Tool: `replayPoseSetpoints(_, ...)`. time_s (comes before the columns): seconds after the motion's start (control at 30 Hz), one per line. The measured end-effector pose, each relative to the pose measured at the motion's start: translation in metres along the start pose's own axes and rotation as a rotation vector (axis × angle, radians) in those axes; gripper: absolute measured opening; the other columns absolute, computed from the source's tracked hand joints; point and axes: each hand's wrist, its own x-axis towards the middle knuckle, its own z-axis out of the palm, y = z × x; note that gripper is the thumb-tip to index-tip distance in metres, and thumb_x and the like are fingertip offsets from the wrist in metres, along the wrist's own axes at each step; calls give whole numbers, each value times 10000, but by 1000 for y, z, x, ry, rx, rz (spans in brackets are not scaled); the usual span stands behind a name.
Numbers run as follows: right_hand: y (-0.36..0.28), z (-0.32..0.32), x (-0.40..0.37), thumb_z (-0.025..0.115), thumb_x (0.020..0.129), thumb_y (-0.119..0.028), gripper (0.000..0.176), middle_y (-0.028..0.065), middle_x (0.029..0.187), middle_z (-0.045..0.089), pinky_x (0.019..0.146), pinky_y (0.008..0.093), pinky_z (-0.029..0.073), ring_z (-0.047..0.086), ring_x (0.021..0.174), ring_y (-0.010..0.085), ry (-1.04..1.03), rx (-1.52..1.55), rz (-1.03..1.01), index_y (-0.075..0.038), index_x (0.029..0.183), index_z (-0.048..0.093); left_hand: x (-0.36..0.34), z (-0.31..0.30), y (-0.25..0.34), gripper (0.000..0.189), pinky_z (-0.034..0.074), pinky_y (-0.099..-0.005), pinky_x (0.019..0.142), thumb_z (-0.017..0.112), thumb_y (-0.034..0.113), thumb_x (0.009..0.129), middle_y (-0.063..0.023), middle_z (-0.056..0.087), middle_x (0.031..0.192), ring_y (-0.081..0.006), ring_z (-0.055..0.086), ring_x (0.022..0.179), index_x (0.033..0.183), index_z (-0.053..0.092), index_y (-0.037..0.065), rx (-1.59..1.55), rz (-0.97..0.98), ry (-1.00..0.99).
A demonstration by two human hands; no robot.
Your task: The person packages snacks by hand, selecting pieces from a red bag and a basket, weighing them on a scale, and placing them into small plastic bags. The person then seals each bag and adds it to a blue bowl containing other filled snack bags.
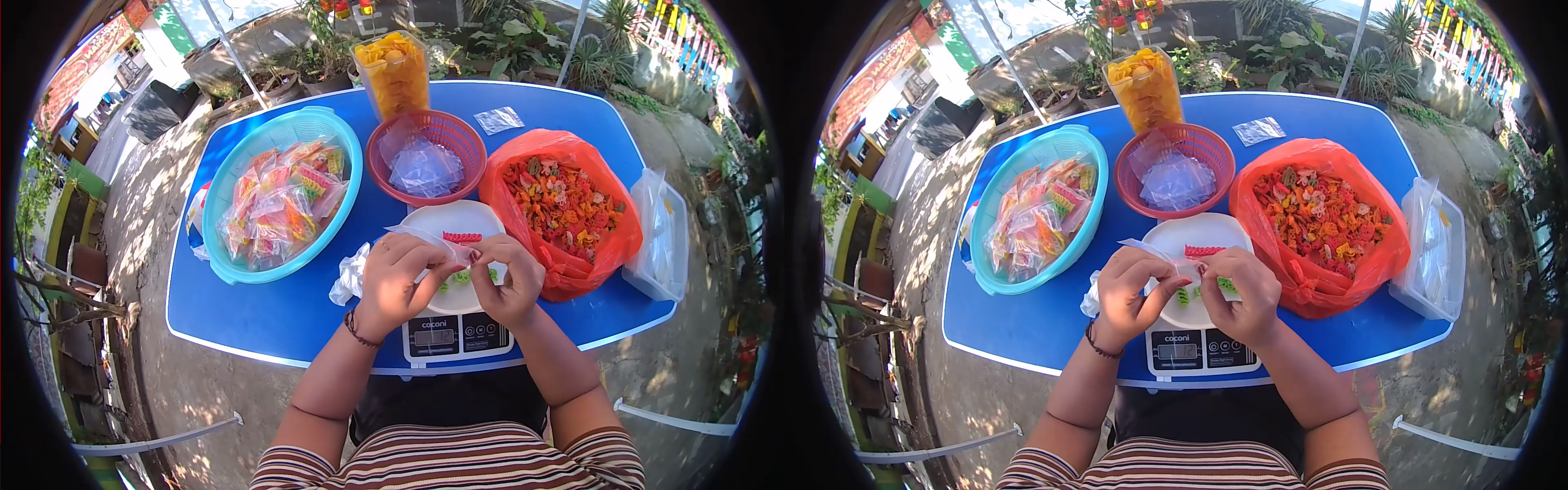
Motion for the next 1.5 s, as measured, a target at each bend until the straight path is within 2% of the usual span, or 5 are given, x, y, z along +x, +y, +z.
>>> replayPoseSetpoints(0.2,-7,0,12,710,705,94,210,110,846,670,620,363,527,648,710,276,-79,-242,-137,13,896,680,-3,5,-2,197,441,-352,644,846,105,728,-20,667,728,-215,633,696,800,664,86,13,97,4)
replayPoseSetpoints(0.4,-2,6,6,727,717,65,189,107,882,693,635,365,534,676,773,273,-80,-155,-134,11,895,695,1,-2,16,254,381,-460,1026,742,185,778,-38,722,1069,-251,669,1005,1022,692,142,312,137,79)
replayPoseSetpoints(0.43,-2,5,6,735,720,54,181,104,886,698,643,367,533,680,784,271,-97,-154,-155,6,891,698,-2,3,16,389,198,-518,1174,782,161,722,47,658,1304,-178,605,1243,1101,716,219,334,56,-9)
replayPoseSetpoints(1.2,-13,5,12,857,694,-90,244,88,1104,681,787,346,510,624,876,195,58,93,216,-79,924,777,-9,2,-4,426,254,-515,1131,851,275,710,51,719,1024,-143,683,960,1102,712,181,342,39,-78)
replayPoseSetpoints(1.5,-14,-2,14,827,733,-246,247,58,1065,633,849,417,467,551,952,265,-408,-453,62,-63,869,734,-2,-5,-15,504,426,-398,967,879,228,728,2,750,979,-176,684,899,1176,687,99,434,-138,118)
